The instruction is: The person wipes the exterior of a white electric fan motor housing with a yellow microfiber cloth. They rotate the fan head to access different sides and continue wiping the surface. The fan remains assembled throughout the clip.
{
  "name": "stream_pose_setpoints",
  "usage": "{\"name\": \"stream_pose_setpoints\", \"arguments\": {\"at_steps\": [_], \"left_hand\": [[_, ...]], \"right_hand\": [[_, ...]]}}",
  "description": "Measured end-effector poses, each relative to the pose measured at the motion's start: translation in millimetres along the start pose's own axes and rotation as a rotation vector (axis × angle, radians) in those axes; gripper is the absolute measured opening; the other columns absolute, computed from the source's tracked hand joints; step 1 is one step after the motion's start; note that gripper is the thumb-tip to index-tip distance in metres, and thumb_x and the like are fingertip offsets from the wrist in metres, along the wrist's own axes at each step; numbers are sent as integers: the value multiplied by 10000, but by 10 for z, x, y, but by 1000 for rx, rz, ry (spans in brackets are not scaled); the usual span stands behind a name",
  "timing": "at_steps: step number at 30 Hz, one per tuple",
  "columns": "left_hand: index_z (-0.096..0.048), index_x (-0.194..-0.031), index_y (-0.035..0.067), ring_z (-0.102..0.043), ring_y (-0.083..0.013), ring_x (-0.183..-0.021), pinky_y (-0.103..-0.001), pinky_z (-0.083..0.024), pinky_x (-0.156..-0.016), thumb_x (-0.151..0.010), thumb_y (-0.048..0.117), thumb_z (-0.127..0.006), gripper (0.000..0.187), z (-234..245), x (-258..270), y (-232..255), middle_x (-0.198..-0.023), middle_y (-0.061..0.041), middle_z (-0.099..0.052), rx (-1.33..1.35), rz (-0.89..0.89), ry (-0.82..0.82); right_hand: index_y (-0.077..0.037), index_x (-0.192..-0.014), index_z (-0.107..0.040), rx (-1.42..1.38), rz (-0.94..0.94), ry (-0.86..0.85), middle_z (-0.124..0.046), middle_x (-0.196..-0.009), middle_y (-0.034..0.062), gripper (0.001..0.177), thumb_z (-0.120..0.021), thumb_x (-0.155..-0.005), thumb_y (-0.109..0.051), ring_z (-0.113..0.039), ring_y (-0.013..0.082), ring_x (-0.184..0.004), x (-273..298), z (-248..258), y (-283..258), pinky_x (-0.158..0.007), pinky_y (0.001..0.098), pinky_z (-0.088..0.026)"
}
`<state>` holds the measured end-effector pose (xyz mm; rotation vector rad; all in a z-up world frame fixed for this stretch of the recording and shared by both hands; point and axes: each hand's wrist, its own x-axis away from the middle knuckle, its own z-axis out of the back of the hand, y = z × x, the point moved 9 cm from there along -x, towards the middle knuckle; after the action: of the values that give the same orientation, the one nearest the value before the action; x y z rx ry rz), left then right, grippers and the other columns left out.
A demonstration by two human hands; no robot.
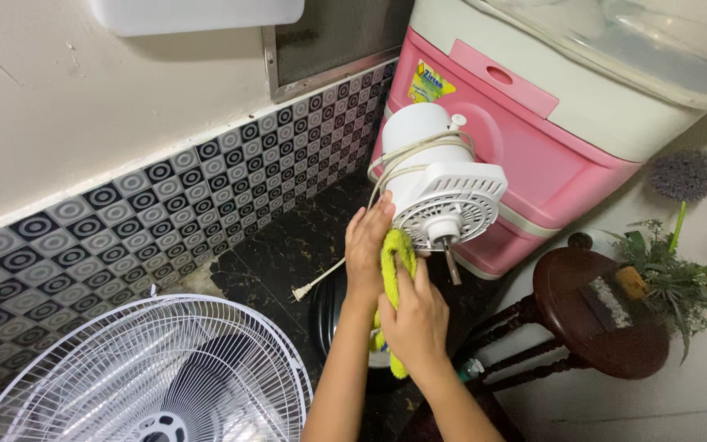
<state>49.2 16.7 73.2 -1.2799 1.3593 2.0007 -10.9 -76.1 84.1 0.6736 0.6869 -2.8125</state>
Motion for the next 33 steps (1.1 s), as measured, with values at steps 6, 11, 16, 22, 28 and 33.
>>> {"name": "stream_pose_setpoints", "arguments": {"at_steps": [6, 11, 16, 22, 28, 33], "left_hand": [[-467, -1467, 146, -566, -313, -1368, -494, -387, -1170, -849, 133, -802, 703, 44, -9, 72, -1481, -147, -559, 89, -44, 49], [-498, -1466, 133, -578, -321, -1384, -503, -394, -1191, -806, 103, -780, 718, -3, 20, 8, -1495, -162, -571, 50, -35, 28], [-519, -1477, 153, -591, -282, -1427, -487, -402, -1234, -931, 69, -719, 587, -19, 90, -41, -1520, -123, -594, 29, -13, 49], [-476, -1494, 124, -579, -296, -1408, -503, -385, -1223, -892, 111, -736, 655, -14, 80, -33, -1516, -142, -574, 53, -3, 29], [-334, -1583, 120, -608, -292, -1362, -483, -412, -1205, -861, 166, -832, 878, -19, 74, -46, -1477, -123, -602, 33, -20, 83], [-248, -1636, 125, -613, -307, -1371, -463, -421, -1195, -875, 176, -837, 964, -1, 57, -36, -1482, -128, -608, 11, -29, 70]], "right_hand": [[19, -1357, -578, -197, 132, 192, -565, -1366, 303, 524, -630, -864, -149, -649, 466, -1113, 96, 290, -62, -910, 470, -552], [53, -1343, -554, -97, 157, 262, -546, -1386, 317, 518, -653, -891, -179, -616, 503, -1143, -75, 370, -123, -933, 506, -526], [46, -1315, -574, -28, 110, 152, -569, -1355, 312, 560, -655, -817, -197, -664, 458, -1015, -76, 151, -123, -845, 502, -547], [24, -1329, -585, -161, 21, 65, -594, -1332, 283, 567, -668, -806, -179, -676, 454, -981, 59, 135, -53, -814, 486, -557], [51, -1293, -559, -212, 98, 203, -630, -1224, 281, 415, -637, -953, -175, -641, 490, -1075, -112, 443, -137, -907, 519, -519], [17, -1259, -581, -173, -70, 115, -695, -1049, 252, 448, -637, -869, -196, -688, 447, -902, -94, 254, -17, -774, 507, -547]]}}
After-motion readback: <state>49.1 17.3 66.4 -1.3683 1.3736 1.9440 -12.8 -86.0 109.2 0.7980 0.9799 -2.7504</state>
